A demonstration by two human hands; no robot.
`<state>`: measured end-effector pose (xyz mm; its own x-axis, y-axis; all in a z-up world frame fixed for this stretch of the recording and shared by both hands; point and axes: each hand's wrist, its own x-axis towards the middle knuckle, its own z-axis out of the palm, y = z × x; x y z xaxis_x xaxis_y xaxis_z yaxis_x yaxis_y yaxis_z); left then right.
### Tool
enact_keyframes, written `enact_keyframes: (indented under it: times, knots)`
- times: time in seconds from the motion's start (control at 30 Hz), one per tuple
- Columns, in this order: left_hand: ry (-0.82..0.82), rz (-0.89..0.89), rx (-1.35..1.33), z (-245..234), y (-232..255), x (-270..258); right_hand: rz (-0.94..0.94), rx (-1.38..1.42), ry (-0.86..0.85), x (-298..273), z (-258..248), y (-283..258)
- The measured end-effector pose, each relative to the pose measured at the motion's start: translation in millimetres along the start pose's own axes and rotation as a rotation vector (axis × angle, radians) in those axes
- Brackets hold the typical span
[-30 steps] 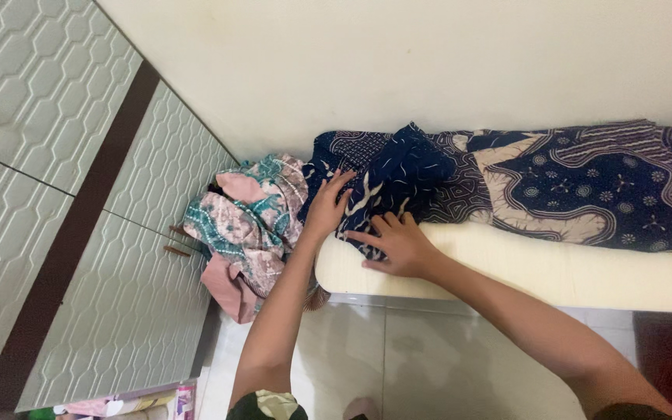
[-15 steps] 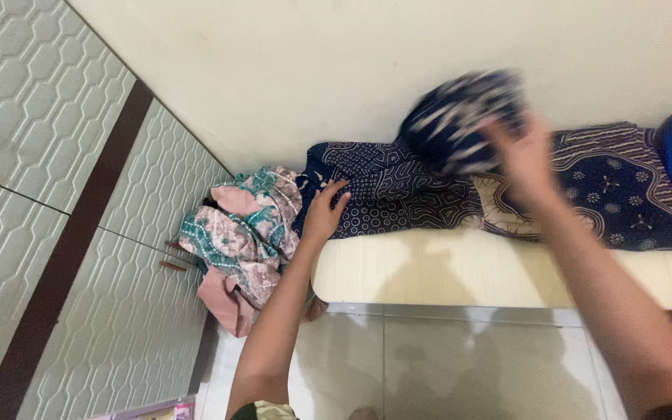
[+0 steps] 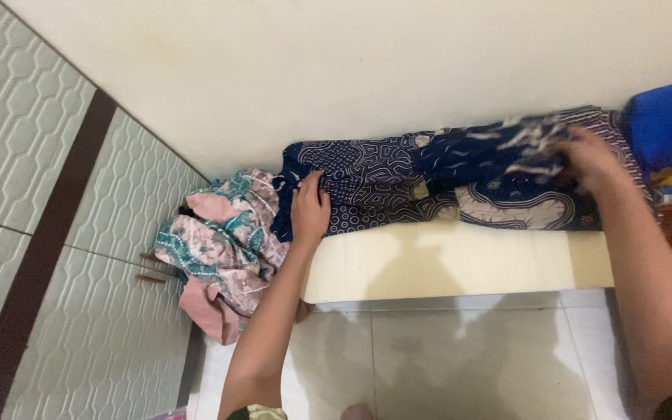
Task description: The person folds a dark patterned cloth on a white table and places it into a cabinet. They then fold a larger blue patterned cloth on the same table and place it into the cabinet. Finally, they begin folding a pink patterned cloth on the table.
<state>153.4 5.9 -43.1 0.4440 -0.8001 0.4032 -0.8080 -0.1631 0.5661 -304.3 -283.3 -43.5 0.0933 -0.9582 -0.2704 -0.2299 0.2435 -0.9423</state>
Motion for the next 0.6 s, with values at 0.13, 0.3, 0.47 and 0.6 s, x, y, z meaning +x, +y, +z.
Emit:
enact_keyframes:
  times: [0.13,0.3,0.47,0.6]
  knots:
    - [0.147,0.348,0.299,13,25,-1,0.041,-0.308,0.099,-11,4,3]
    - [-0.123,0.487,0.280,59,80,-11,-0.738,-0.953,0.427,-58,51,-25]
    - [-0.197,0.468,0.131,100,101,-8,-1.008,-1.157,0.157,-91,128,-14]
    - [-0.316,0.442,0.247,104,99,-6,-0.863,-1.208,0.104,-90,152,16]
